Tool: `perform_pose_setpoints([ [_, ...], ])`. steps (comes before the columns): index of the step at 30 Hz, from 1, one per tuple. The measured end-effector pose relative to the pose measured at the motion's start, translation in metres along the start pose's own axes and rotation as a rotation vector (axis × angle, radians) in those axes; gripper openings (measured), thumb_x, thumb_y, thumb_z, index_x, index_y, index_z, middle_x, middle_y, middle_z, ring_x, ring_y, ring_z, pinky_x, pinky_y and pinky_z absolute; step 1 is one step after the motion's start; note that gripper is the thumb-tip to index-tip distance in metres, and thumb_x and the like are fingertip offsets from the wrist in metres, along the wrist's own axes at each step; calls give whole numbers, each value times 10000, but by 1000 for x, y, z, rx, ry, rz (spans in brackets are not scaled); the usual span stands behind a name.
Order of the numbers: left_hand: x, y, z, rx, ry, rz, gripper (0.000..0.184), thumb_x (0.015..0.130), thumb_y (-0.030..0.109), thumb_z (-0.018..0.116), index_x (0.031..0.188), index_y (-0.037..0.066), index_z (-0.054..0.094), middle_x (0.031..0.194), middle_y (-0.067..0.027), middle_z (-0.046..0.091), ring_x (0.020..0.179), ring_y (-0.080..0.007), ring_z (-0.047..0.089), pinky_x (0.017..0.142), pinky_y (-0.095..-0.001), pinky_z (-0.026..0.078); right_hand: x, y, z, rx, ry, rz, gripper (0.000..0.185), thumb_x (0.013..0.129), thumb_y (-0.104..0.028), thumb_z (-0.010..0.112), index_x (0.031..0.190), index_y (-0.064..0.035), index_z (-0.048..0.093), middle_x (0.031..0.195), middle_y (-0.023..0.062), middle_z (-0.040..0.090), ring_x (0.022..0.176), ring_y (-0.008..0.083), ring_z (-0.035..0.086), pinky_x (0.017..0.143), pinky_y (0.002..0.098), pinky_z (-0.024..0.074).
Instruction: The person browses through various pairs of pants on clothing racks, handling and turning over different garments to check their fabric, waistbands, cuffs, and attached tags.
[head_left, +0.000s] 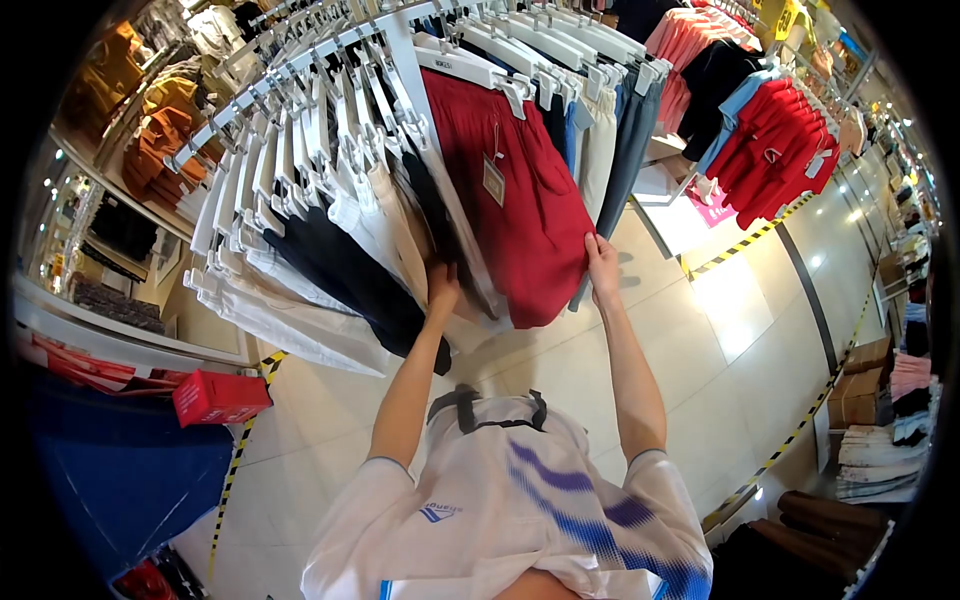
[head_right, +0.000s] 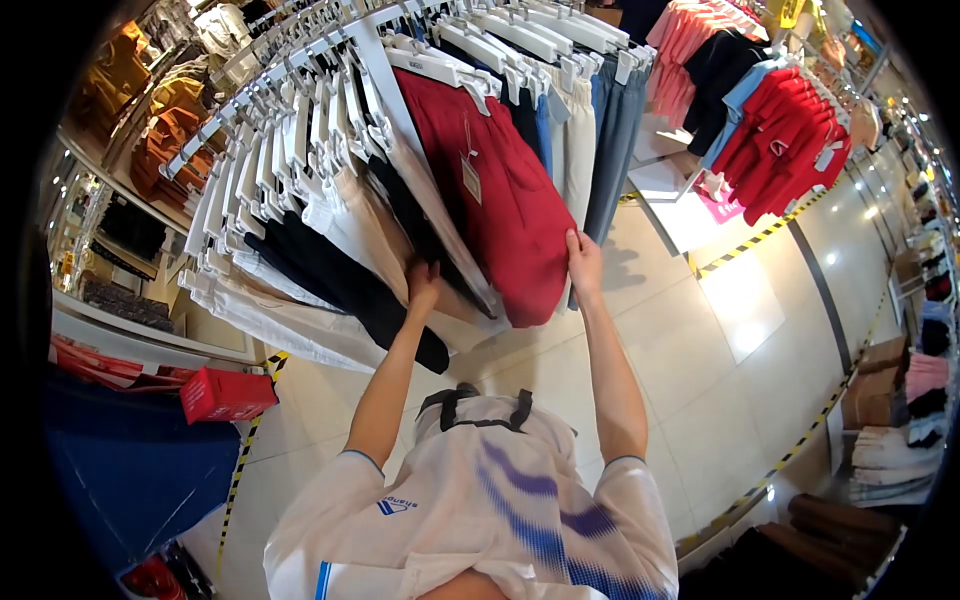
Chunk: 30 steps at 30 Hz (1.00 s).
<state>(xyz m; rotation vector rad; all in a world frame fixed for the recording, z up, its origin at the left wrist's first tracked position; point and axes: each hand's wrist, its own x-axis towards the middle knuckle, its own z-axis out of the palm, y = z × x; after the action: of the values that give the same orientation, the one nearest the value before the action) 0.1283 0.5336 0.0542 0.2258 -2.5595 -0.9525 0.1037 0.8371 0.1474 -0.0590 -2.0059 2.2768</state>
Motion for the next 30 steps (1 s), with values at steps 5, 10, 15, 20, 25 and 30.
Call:
perform_pose_setpoints([
  [5,-18,-13,-14,-212,-104,-61,318,929,260,517,811,-35,518,729,-234,509,670,-382,485,661,-433,411,17,37,14,-357,21,-26,274,949,-234,530,887,18,619,720,-13,580,698,73,483,668,238,402],
  [10,-36,5,-35,-606,-200,-383,392,953,369,493,1056,-5,549,912,-125,596,847,-241,550,801,-346,427,5,37,45,-561,129,-440,173,859,-140,598,957,2,586,848,147,592,798,293,585,705,361,455],
  [15,-39,8,-44,-632,-253,-593,544,934,352,548,1335,7,423,1326,-113,466,1193,-204,451,1023,-284,311,-45,9,94,-542,130,-513,287,800,-101,654,1025,-15,499,935,131,500,832,279,551,735,358,457],
  [20,-38,-9,-34,-627,-256,-508,462,951,270,521,1311,-3,431,1290,-115,496,1190,-193,439,1012,-279,303,-64,-10,147,-509,-137,-447,384,761,-134,705,1062,-36,487,926,126,497,821,293,563,728,360,465],
  [25,-40,-18,-25,-735,-269,-486,432,952,246,514,1297,-3,437,1277,-119,503,1189,-195,432,1010,-278,296,-44,18,159,-732,-174,-357,355,780,-153,667,1089,-77,509,968,126,541,865,348,583,699,422,477],
  [30,-44,6,-40,-771,-147,-543,381,947,236,518,1237,-6,469,1224,-97,509,1152,-201,432,1004,-282,286,-39,7,173,-690,-59,-422,278,792,-179,658,1029,-91,542,926,107,577,847,349,598,676,438,481],
])
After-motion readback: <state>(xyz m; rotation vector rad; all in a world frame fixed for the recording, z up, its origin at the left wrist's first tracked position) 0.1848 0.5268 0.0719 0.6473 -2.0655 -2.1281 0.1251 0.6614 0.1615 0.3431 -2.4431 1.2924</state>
